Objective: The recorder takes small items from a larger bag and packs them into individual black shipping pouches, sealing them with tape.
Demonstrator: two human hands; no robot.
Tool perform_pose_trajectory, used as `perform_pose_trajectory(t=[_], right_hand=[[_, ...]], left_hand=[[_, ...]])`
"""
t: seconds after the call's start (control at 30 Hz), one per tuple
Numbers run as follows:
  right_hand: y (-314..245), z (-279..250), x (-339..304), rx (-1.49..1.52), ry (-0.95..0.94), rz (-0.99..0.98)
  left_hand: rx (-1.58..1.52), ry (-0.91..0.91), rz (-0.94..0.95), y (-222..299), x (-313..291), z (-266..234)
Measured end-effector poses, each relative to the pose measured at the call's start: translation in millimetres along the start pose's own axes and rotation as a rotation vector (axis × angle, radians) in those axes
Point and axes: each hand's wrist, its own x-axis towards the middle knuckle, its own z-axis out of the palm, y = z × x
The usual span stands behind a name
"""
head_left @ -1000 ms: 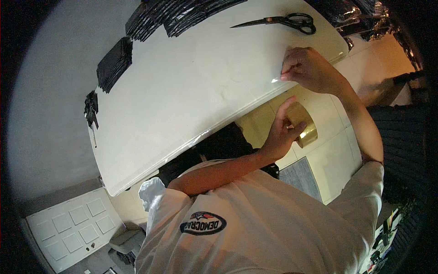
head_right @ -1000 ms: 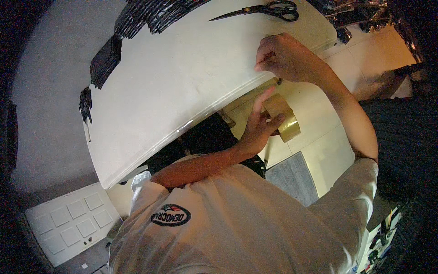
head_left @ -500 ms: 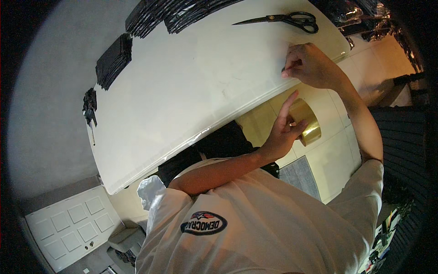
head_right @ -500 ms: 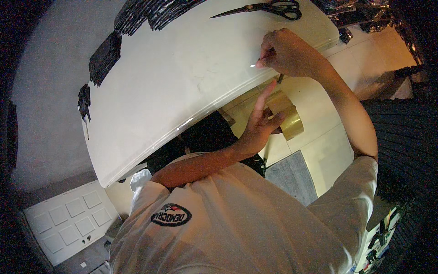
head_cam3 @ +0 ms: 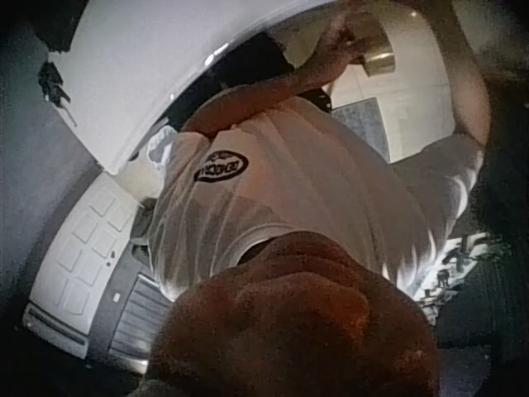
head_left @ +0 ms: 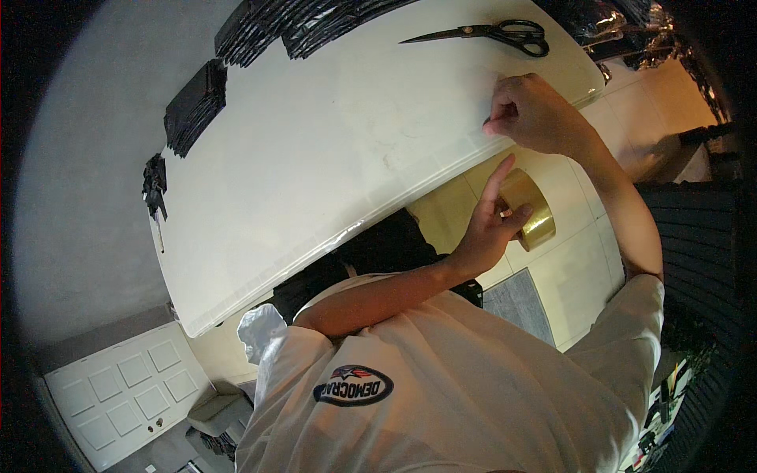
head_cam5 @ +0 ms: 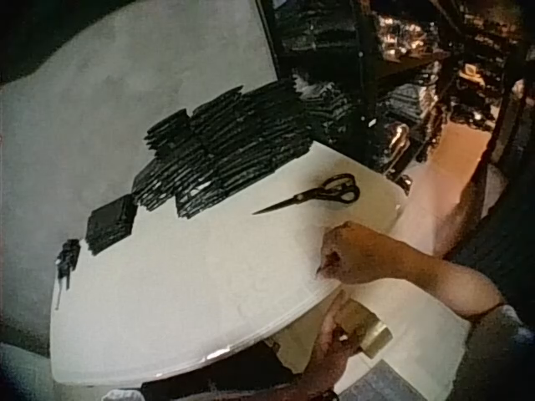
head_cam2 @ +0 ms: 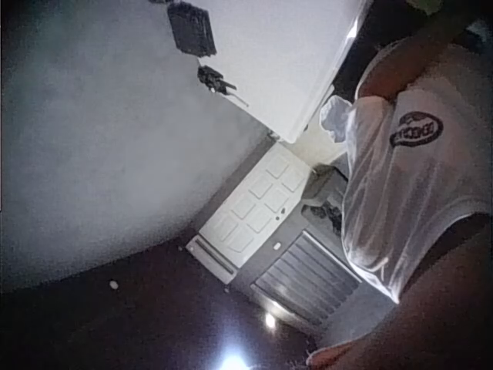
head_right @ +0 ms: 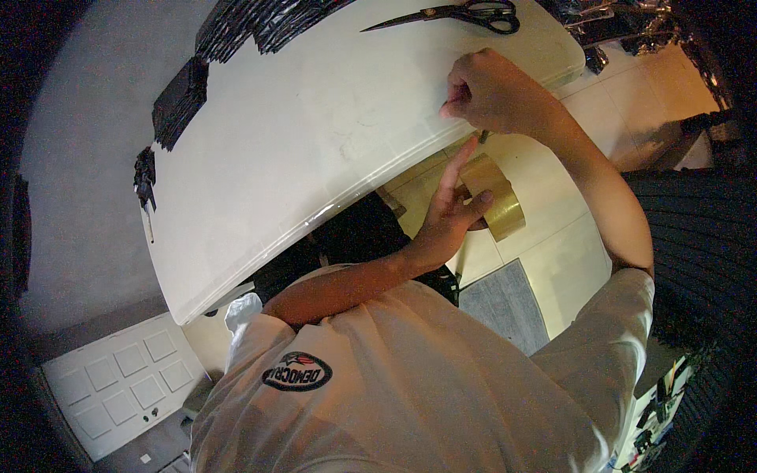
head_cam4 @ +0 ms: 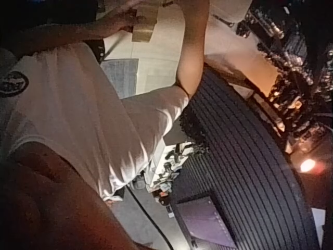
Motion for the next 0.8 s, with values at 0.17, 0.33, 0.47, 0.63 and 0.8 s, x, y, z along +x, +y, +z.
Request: perform_pose_trajectory(t=[0.17,0.33,0.47,0.63,0.8], right_hand=[[7,2,3,-0.055,0.004,-0.037],[8,-2,10,-0.049,-0.031,-0.031],[31,-8,21,-0.088,-0.003,-0.014],[22,-11,31,-0.079,-0.083,0.084],[4,0,21,-0.291,-0.01,0.034]], left_hand=[[-0.004,-0.009,-0.013,0,1,1],[-0.002,-0.013,0.016,-3,1,-1],[0.019,-0.036,0.077,-8,3,-1],[0.077,-0.018,0.075,-12,4,-3],[0.127,-0.025,0.124,-16,6,-5]])
